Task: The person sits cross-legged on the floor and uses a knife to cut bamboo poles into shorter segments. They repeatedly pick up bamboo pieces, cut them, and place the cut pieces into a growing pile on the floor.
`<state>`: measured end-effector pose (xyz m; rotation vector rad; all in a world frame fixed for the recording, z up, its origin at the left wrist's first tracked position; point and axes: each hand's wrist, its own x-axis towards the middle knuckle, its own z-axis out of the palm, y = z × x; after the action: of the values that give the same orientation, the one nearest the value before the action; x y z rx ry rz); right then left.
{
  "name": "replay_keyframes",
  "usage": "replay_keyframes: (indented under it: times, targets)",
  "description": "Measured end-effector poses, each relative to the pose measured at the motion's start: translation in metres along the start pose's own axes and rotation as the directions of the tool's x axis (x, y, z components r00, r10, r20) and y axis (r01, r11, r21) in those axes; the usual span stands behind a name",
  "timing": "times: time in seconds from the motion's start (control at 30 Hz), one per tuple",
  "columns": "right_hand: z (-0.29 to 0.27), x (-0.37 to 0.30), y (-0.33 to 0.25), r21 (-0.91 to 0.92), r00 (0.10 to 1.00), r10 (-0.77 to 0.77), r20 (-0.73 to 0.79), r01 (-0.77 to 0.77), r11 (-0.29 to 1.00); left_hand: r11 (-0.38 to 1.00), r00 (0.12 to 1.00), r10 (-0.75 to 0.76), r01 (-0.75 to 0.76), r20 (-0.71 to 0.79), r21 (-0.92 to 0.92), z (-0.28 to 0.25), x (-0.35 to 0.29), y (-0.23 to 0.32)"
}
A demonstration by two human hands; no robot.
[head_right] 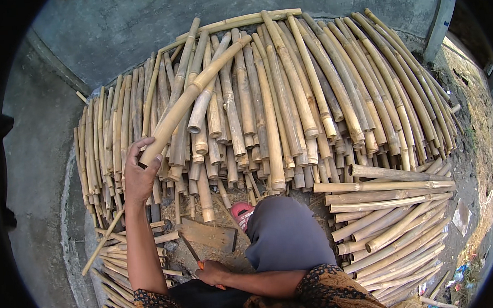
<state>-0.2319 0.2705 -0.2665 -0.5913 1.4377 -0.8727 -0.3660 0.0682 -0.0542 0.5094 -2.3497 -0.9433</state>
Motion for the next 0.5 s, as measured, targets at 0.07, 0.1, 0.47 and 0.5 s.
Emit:
replay_keyframes:
  times: [0.07,0.1,0.47,0.5]
  targets:
    - [0.0,0.001,0.001,-0.01,0.999,-0.025,-0.025,0.025,1.0,0.958,0.978,0.209,-0.199,-0.027,0.207,0.005,-0.007,0.01]
    - [0.001,0.001,0.001,-0.017,0.999,-0.038,-0.035,0.038,0.999,0.917,0.962,0.271,-0.253,-0.016,0.309,0.007,-0.009,0.014]
    - [-0.006,-0.007,-0.01,0.041,0.999,-0.04,-0.006,0.04,0.998,0.996,0.985,-0.071,0.06,-0.16,-0.07,-0.006,-0.015,0.005]
    - [-0.011,-0.009,-0.014,0.026,1.0,-0.027,0.006,0.027,0.999,0.979,0.973,-0.151,0.122,-0.175,-0.166,-0.02,-0.015,-0.003]
